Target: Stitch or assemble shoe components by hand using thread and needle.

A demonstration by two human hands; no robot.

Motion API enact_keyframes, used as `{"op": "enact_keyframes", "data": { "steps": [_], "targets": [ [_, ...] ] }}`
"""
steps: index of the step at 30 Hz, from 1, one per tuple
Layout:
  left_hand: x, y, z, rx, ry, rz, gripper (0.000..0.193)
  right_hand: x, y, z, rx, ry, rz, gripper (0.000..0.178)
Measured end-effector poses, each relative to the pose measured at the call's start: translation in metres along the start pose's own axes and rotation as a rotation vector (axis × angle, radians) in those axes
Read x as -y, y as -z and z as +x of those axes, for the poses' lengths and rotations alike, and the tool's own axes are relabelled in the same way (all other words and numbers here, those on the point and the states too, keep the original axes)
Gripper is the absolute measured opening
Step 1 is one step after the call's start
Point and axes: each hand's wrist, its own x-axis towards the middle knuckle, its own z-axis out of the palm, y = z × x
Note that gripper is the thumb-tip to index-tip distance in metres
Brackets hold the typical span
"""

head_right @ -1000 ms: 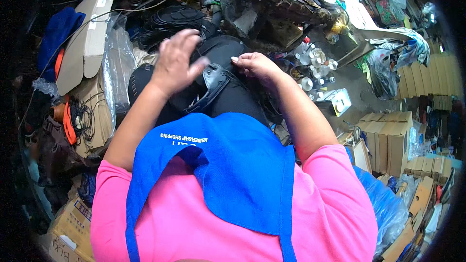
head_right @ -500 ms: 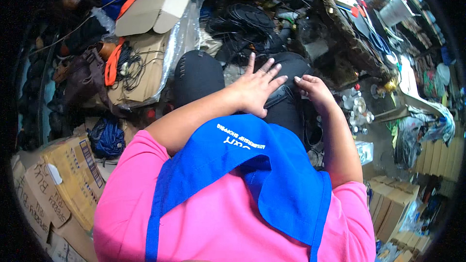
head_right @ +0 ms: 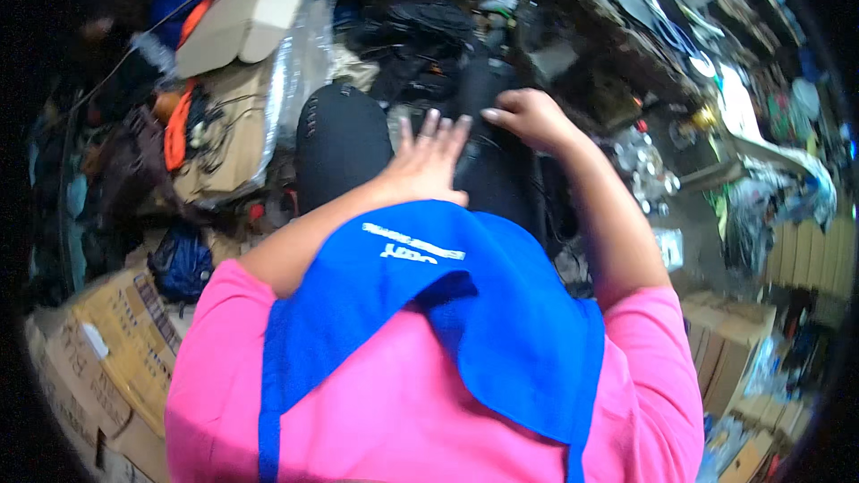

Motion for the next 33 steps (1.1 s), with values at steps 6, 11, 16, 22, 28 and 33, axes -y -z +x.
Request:
{"op": "enact_keyframes", "data": {
  "steps": [6,11,16,22,28,33],
  "targets": [
    [0.003,0.023,-0.019,-0.006,-0.054,0.144,0.101,-0.009,-0.026,0.015,0.013,-0.037,0.335,0.028],
    [0.015,0.048,-0.004,-0.381,-0.231,-0.315,0.021,0.004,-0.025,-0.004,-0.190,-0.003,0.376,0.025],
    [0.022,0.044,0.028,-0.390,-0.440,-0.226,0.022,0.007,-0.033,-0.029,-0.493,0.088,0.310,0.030],
    [0.019,0.046,0.030,-0.298,-0.508,-0.144,0.014,0.003,-0.032,-0.032,-0.216,0.012,0.355,0.031],
    [0.006,0.069,-0.011,0.041,-0.500,-0.084,0.019,0.019,-0.021,-0.047,0.060,0.084,0.072,0.029],
    [-0.003,0.111,-0.056,-0.014,-0.653,-0.319,0.022,0.026,-0.015,-0.070,-0.010,0.048,-0.109,0.026]
  ]
}}
